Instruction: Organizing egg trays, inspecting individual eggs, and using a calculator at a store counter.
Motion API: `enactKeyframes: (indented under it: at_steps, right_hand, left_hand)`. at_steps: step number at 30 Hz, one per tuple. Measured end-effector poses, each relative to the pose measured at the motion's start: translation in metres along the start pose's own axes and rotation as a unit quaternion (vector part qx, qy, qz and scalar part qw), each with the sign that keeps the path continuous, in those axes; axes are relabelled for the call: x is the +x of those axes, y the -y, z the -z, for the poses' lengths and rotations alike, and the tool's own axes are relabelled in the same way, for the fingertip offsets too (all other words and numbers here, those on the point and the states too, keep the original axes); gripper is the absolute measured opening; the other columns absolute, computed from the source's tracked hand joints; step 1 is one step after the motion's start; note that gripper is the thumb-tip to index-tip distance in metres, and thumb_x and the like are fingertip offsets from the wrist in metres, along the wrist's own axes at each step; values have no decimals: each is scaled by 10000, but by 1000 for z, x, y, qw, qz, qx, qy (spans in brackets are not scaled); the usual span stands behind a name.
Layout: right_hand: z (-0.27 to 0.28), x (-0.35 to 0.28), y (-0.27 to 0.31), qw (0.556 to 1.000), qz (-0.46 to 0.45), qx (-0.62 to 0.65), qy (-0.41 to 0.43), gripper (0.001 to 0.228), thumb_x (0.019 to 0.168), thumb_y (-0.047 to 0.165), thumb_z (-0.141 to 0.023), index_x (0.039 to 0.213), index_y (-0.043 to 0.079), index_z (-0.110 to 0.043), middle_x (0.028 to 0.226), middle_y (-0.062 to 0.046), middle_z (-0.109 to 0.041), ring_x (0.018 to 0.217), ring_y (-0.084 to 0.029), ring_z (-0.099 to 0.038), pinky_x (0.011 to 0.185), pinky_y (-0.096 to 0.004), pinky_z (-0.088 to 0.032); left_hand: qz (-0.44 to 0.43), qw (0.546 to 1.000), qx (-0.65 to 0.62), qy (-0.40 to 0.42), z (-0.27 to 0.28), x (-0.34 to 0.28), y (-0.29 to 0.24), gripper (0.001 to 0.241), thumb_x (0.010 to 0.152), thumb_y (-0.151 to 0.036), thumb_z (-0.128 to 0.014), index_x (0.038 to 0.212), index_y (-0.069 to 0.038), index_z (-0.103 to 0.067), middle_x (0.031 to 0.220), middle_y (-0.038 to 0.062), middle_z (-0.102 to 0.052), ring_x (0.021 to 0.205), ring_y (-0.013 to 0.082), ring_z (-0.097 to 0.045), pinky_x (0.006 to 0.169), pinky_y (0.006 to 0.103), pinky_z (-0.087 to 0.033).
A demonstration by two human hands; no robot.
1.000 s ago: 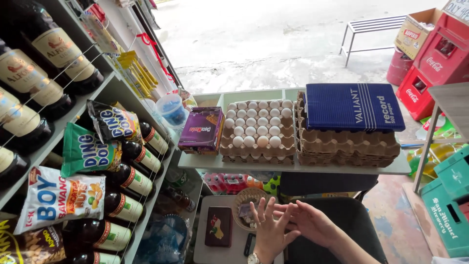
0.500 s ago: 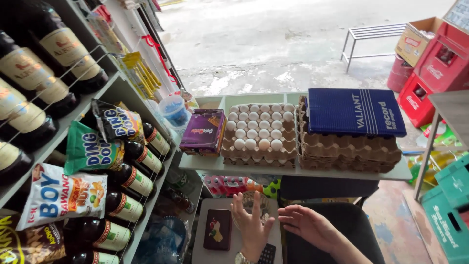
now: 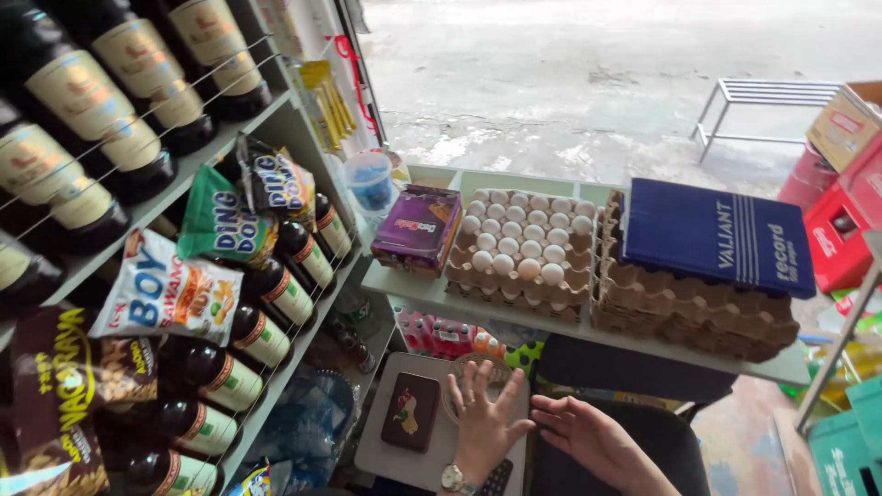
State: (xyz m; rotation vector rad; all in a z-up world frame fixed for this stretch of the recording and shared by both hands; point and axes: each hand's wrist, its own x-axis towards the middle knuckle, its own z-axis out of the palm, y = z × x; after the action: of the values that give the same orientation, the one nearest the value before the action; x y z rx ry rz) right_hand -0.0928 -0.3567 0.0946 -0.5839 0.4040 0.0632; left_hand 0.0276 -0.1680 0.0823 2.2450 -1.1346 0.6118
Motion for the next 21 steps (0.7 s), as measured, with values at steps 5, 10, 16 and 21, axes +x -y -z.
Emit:
enactKeyframes:
  at_steps: [5, 10, 16, 21]
  right_hand:
    - [161, 109, -7, 998, -31, -29, -48, 359, 972, 250, -590, 1331, 235, -614, 1091, -37, -648, 973, -250, -631, 884, -442, -481]
    - [146, 245, 32, 988, -121, -97, -8, 290, 953, 401, -630, 1230, 338, -572, 798, 83, -563, 796, -174, -581, 749, -356, -477]
    - [-8, 316, 36, 961, -261, 25, 87, 571, 944, 723, -656, 590, 283, -574, 493, 170, -472, 635, -34, -475, 706, -134, -443]
    - [-276, 269, 56, 670, 273, -690, 34, 268, 945, 144, -569, 682, 117, -523, 612, -39, -494, 593, -182, -422, 538, -393, -324]
  left_hand:
    - [137, 990, 9, -10, 6, -18, 61, 550, 921, -521, -576, 1426, -307, -535, 1588, 194, -266, 1488, 427, -232, 1144, 668, -222]
    - [207, 966, 46, -147, 32, -43, 108, 110, 852, -193, -795, 795, -188, -702, 1421, 110, -480, 1378, 348, -454, 1039, 527, -403]
    - [171, 971, 54, -156, 87, -75, 123, 397, 991, -336, -717, 704, -84, -606, 1257, 141, -603, 1203, 358, -544, 992, 505, -425]
    - [228, 969, 29, -92, 108, -97, 143, 131, 869, -31, -811, 923, -135, -753, 1257, 118, -567, 1250, 367, -555, 996, 546, -448]
